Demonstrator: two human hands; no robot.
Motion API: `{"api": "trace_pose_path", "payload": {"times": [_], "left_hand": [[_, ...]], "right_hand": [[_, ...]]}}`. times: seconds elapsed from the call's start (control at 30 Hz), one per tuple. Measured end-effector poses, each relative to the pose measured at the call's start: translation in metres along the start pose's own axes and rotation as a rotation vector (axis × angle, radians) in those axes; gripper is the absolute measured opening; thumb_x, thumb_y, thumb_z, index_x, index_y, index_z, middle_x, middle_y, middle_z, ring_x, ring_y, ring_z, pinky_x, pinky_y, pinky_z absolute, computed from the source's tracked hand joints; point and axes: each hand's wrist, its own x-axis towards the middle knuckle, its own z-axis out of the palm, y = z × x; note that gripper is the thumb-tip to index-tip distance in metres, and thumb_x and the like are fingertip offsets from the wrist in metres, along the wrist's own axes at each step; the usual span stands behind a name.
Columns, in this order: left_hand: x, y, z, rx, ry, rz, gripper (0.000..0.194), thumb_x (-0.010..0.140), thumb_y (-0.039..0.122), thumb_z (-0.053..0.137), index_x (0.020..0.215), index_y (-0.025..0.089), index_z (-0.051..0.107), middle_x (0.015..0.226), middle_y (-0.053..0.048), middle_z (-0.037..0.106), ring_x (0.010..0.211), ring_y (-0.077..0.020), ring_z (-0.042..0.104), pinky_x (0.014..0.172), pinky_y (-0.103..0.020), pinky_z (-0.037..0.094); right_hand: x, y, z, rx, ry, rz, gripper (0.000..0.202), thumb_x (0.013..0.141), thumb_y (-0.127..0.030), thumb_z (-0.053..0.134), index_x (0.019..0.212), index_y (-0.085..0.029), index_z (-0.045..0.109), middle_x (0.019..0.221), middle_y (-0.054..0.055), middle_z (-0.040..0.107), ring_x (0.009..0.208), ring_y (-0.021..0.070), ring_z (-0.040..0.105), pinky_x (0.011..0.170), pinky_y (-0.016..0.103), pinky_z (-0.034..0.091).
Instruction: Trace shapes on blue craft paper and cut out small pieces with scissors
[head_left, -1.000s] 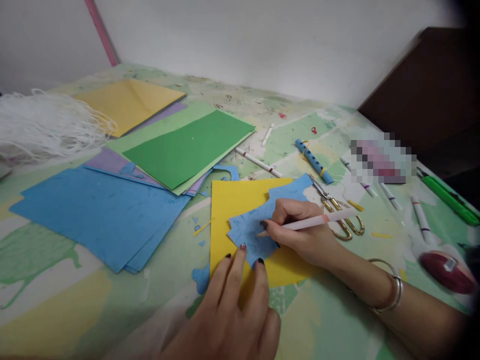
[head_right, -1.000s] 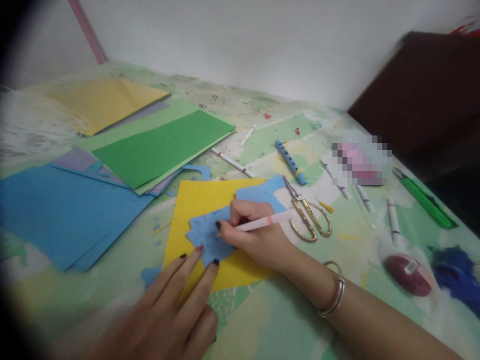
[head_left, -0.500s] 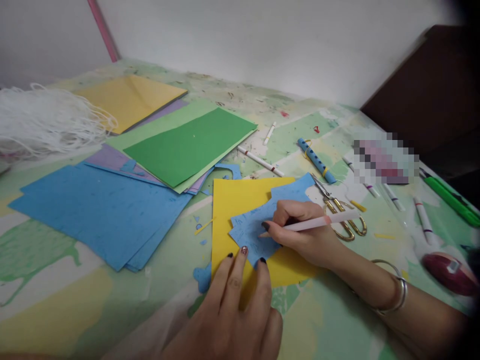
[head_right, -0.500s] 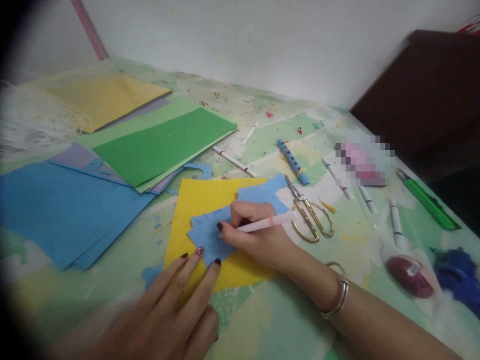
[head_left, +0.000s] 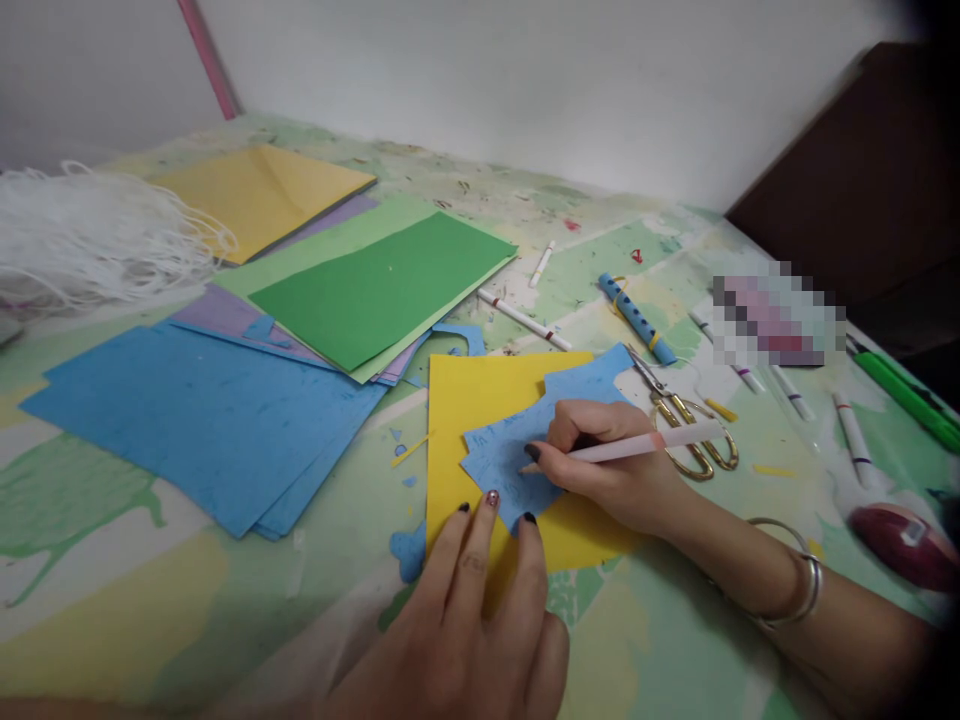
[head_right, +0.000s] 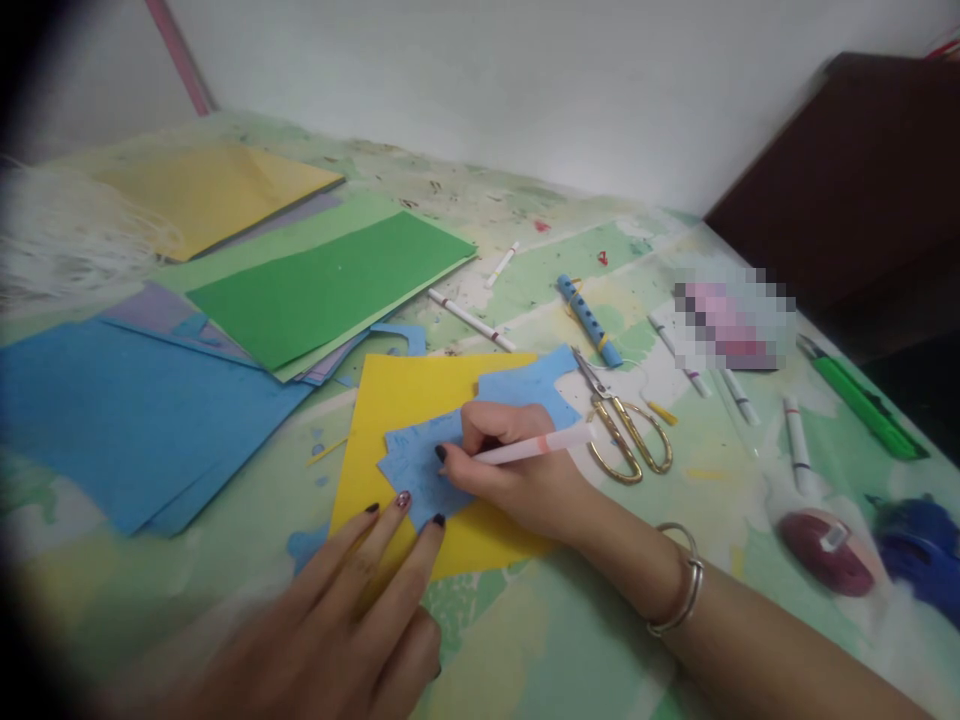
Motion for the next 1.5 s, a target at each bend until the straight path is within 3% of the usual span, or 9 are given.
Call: {"api": "trace_pose_path", "payload": {"times": [1.0, 1.5], "left_hand": [[0.0004, 0.0028, 0.0056, 0.000, 0.001, -0.039, 0.015, 0.083, 0.021, 0.050, 0.069, 0.016, 0.048, 0.100, -0.011, 0.070, 0.090, -0.0322, 0.067, 0.080, -0.044, 0.050], [0.0030, 0.0007, -0.0004, 0.003, -0.007, -0.026, 0.016, 0.081, 0.022, 0.052, 0.067, 0.016, 0.048, 0.099, -0.011, 0.070, 0.090, -0.0334, 0.067, 0.076, -0.041, 0.053]], "right_hand": [[-0.0013, -0.0015, -0.0005, -0.065, -0.056, -0.097, 0.032, 0.079, -0.020, 0.061, 0.054, -0.017, 0.041, 0.051, -0.005, 0.044, 0.046, 0.0051, 0.035, 0.042, 0.020, 0.025], [-0.0007, -0.0007, -0.0015, -0.025, -0.052, -0.149, 0.033, 0.076, -0.011, 0.058, 0.054, -0.017, 0.034, 0.050, -0.007, 0.035, 0.046, 0.0034, 0.028, 0.041, 0.018, 0.022]]}}
